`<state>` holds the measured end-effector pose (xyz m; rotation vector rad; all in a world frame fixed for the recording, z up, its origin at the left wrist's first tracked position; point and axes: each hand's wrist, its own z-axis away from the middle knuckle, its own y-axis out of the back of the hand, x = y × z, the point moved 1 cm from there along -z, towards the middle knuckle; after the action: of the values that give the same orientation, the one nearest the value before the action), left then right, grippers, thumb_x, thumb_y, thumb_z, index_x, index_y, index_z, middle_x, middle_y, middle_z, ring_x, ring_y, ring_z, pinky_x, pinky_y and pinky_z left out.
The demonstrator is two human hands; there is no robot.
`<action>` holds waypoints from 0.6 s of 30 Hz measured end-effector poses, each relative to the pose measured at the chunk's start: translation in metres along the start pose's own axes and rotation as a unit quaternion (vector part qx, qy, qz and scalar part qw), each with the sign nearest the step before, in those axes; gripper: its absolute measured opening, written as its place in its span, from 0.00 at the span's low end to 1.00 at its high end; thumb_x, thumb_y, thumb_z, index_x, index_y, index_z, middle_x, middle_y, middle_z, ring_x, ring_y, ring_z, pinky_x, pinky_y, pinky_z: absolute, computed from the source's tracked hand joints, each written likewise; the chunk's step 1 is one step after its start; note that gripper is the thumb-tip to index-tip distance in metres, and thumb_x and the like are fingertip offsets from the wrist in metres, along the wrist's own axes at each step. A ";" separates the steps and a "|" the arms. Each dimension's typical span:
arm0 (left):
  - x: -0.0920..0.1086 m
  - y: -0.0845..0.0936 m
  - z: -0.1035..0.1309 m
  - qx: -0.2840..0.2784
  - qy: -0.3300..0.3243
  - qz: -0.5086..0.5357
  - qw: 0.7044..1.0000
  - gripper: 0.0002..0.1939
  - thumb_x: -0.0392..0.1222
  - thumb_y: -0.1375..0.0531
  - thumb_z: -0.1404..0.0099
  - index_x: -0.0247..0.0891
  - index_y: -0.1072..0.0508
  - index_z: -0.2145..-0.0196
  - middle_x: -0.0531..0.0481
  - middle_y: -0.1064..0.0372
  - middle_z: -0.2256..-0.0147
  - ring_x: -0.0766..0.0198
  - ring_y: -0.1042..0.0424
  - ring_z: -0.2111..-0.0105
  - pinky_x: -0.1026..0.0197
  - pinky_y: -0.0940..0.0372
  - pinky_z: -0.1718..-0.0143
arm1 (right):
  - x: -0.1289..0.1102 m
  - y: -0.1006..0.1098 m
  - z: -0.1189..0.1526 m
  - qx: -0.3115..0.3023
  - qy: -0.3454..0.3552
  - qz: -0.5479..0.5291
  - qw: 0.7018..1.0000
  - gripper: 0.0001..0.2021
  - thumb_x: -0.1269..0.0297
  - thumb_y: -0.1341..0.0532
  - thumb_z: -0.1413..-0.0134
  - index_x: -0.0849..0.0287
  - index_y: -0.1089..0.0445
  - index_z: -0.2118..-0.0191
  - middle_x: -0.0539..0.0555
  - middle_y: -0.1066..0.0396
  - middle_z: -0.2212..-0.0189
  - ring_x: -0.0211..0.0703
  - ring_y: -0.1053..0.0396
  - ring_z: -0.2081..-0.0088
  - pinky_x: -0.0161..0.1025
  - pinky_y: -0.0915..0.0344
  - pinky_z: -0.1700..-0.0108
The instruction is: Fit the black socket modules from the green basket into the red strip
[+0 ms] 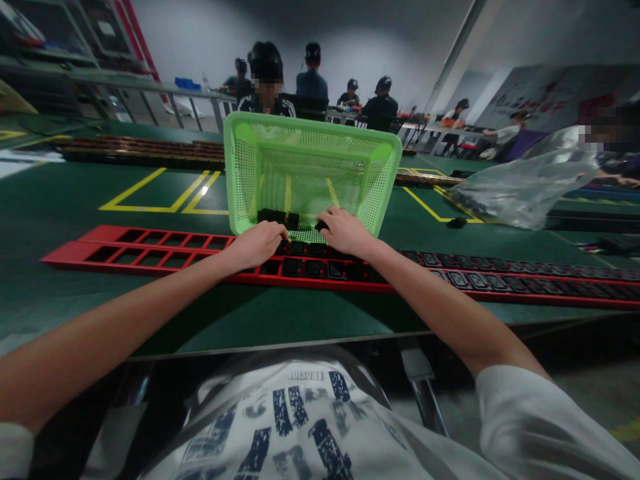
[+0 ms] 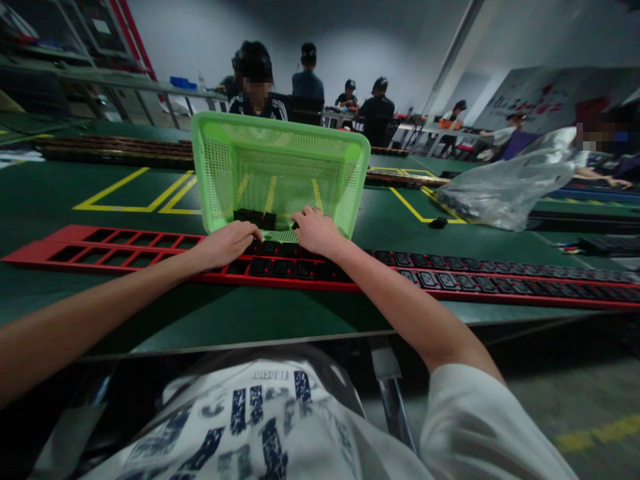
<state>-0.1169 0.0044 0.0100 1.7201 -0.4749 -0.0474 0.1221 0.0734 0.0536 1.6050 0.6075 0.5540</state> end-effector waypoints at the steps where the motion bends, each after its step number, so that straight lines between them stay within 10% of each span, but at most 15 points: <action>1: 0.000 0.000 0.000 -0.001 0.000 -0.001 1.000 0.21 0.37 0.54 0.25 0.37 0.21 0.52 0.40 0.20 0.54 0.49 0.23 0.49 0.46 0.30 0.41 | 0.001 0.000 0.000 0.003 -0.007 0.001 1.000 0.24 0.66 0.47 0.27 0.60 0.29 0.31 0.67 0.30 0.38 0.62 0.29 0.39 0.55 0.31 0.38; 13: -0.004 -0.002 0.001 0.034 -0.024 0.027 0.999 0.19 0.38 0.53 0.26 0.38 0.21 0.55 0.40 0.21 0.56 0.49 0.24 0.53 0.42 0.27 0.44 | 0.010 -0.004 0.000 0.007 -0.026 -0.038 0.999 0.19 0.72 0.42 0.35 0.60 0.30 0.40 0.66 0.21 0.50 0.60 0.24 0.51 0.53 0.27 0.51; 18: -0.002 -0.002 0.003 0.080 -0.042 0.082 0.992 0.16 0.39 0.48 0.27 0.37 0.25 0.48 0.40 0.24 0.50 0.50 0.24 0.49 0.42 0.27 0.41 | 0.008 -0.007 -0.004 0.068 0.060 -0.127 0.988 0.26 0.73 0.42 0.38 0.63 0.36 0.34 0.68 0.27 0.40 0.58 0.27 0.42 0.54 0.30 0.38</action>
<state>-0.1185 0.0027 0.0074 1.8349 -0.6981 0.0374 0.1245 0.0821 0.0467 1.5975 0.9419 0.4273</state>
